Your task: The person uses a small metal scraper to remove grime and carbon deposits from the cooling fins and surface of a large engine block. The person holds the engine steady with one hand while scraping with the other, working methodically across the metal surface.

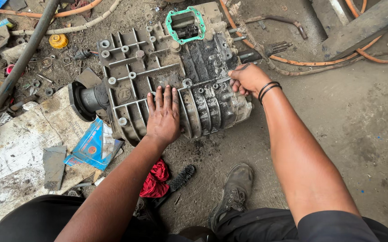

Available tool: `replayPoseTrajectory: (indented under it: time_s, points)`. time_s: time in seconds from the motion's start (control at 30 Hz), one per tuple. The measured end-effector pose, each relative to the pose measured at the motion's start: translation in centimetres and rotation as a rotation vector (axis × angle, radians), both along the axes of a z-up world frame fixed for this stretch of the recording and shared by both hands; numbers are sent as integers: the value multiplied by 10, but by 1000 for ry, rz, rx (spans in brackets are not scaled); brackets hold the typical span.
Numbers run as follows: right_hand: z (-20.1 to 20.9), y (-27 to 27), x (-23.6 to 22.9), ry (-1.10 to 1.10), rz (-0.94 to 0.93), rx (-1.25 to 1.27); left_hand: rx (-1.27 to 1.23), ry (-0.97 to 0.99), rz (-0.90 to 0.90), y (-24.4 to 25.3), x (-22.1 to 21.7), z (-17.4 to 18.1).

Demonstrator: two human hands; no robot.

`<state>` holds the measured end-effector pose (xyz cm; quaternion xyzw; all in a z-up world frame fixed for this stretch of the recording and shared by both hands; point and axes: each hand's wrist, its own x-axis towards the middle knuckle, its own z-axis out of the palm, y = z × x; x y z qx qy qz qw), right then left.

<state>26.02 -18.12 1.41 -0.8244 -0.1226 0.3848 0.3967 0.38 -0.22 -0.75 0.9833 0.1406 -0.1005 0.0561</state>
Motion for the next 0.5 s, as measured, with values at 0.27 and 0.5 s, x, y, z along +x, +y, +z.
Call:
replayPoseTrajectory:
  time_s: [0.27, 0.5]
  points:
    - [11, 13, 3, -212, 98, -89, -10, -2, -6, 1, 0, -1]
    - [19, 26, -10, -179, 133, 48, -49, -6, -1, 2, -3, 3]
